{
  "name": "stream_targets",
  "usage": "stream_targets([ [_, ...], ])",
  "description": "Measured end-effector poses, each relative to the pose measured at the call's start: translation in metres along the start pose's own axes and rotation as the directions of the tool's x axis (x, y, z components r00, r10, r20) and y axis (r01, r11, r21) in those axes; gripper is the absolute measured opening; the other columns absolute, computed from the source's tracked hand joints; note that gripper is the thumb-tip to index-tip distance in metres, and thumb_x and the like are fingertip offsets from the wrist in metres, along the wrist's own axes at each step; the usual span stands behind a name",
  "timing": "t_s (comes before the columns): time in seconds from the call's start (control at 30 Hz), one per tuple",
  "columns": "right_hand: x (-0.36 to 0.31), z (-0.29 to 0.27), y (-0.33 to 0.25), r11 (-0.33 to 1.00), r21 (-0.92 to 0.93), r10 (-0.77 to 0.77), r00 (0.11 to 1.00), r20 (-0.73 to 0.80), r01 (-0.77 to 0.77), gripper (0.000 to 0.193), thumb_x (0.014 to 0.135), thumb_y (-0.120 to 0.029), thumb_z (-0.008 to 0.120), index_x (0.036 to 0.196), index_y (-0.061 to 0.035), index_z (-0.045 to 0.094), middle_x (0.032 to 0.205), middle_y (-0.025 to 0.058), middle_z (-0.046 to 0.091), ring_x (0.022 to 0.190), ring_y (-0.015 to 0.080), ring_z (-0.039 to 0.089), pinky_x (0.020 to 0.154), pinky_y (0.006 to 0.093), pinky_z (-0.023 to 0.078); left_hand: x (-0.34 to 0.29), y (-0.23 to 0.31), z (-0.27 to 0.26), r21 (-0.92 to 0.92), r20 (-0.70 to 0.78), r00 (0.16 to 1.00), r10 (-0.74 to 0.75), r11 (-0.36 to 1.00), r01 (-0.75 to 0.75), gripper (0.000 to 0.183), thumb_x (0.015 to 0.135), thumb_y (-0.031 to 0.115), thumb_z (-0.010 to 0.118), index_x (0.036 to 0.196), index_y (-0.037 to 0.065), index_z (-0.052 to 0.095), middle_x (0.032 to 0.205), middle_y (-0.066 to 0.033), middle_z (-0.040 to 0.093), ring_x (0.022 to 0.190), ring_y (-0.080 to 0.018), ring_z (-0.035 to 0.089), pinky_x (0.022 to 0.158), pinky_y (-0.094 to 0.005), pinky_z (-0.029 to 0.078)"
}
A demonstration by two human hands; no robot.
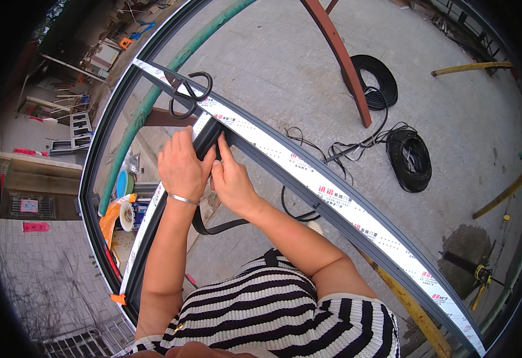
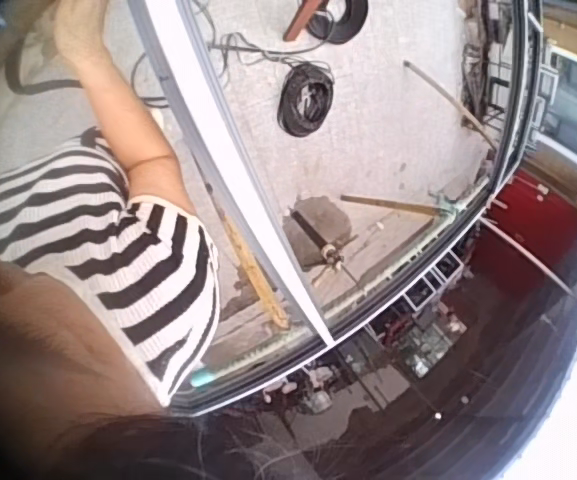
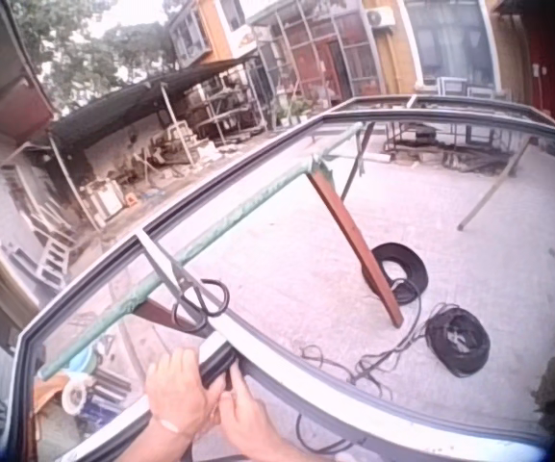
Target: The person trims a rubber sealing strip using scissors and a utility knife, then presses the strip into the channel of a window frame by hand.
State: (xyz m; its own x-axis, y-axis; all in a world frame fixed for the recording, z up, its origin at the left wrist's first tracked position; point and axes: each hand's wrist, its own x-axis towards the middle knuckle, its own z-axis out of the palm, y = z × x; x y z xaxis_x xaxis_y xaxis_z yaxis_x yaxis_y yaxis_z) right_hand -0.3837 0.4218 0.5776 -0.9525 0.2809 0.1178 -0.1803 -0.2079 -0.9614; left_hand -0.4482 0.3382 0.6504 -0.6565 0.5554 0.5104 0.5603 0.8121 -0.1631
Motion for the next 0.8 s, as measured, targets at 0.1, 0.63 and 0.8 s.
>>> stream_targets([
  [0.1,0.000,-0.006,0.002,0.999,-0.036,0.013,1.000,-0.022,-0.014,0.061,0.101,-0.010,0.039,0.157,-0.0017,0.019,0.063,0.0104,0.060,0.057,0.0203,0.061,0.058,0.0355,0.050,0.002,0.002,-0.001,-0.005,0.026,1.000,-0.006,1.000,0.007,0.051,0.075,0.034,0.076,0.115,0.006,0.061,0.095,-0.0078,0.060,0.086,-0.0282,0.061,0.073,-0.0403,0.045],
  [0.63,-0.009,-0.009,-0.002,0.972,0.021,0.231,0.970,0.077,-0.234,0.026,0.104,-0.023,0.052,0.103,0.0012,0.061,0.067,0.0026,0.059,0.046,0.0093,0.054,0.043,0.0244,0.040,-0.111,-0.051,-0.080,-0.715,0.163,0.966,-0.201,0.650,0.256,0.026,0.081,-0.007,0.062,0.107,-0.001,0.060,0.106,-0.0178,0.064,0.088,-0.0280,0.064,0.078,-0.0335,0.052],
  [0.8,-0.013,0.013,-0.015,0.941,-0.228,0.302,0.922,0.242,-0.248,0.037,0.100,-0.033,0.060,0.088,0.0021,0.063,0.065,0.0059,0.063,0.045,0.0109,0.057,0.042,0.0262,0.042,-0.252,-0.069,-0.025,-0.521,0.488,0.805,-0.337,0.628,0.578,0.024,0.090,0.009,0.065,0.111,-0.002,0.061,0.105,-0.0178,0.069,0.101,-0.0285,0.065,0.089,-0.0371,0.050],
])
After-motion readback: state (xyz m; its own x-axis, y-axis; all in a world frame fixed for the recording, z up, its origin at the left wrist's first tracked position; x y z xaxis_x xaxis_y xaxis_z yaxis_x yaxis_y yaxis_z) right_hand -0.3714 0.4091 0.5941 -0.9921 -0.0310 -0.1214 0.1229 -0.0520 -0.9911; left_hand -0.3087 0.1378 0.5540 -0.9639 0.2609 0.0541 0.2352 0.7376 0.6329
